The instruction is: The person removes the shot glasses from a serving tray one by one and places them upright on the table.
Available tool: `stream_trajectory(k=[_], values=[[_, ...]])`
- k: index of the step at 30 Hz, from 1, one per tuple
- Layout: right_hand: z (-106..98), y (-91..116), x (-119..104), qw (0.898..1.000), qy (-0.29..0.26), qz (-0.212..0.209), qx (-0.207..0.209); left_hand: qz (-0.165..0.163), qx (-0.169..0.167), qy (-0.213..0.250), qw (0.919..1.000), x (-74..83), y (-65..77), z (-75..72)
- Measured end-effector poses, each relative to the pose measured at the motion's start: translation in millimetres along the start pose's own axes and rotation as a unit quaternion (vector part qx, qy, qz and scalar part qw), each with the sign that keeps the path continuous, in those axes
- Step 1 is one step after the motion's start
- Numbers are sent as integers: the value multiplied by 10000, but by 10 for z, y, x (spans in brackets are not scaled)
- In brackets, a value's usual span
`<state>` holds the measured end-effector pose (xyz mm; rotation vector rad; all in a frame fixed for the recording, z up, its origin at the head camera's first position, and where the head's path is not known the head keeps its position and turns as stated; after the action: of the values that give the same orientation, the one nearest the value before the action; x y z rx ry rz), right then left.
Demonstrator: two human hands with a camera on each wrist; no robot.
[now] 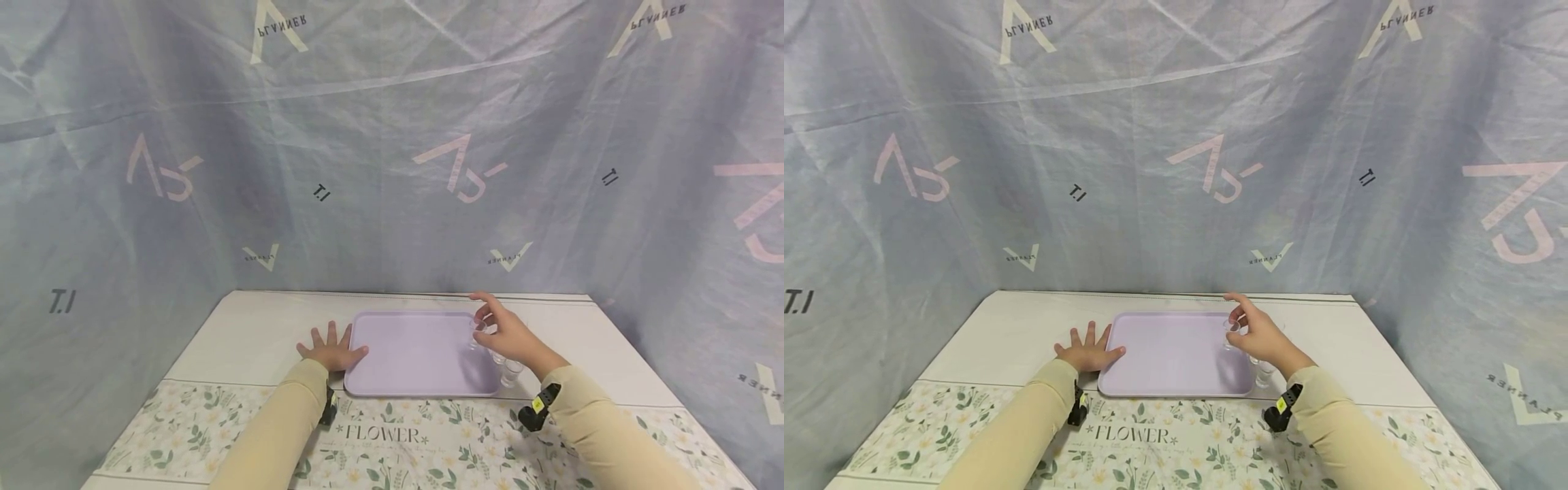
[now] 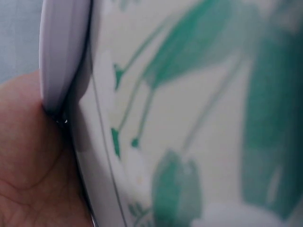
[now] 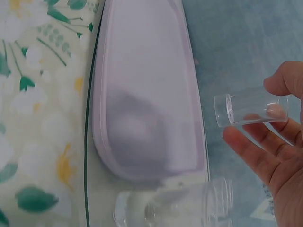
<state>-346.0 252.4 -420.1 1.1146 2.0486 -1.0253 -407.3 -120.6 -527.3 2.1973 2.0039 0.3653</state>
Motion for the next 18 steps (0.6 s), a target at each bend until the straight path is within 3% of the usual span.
stream_trajectory(k=[18], values=[[-455,301,-12,9989,449,94,47,49,121,-49,9999,0,-4,36]])
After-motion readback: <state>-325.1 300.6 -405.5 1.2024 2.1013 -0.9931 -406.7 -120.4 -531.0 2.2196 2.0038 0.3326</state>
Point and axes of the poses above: each hand's wrist, its own y-axis away from the middle knuckle, its own z-axis out of the palm, x = y × z, the point moved 4 cm from there along -y, towards the middle knuckle, and after that the axes turned 12 degrees about -y, right-handed, at the moved point
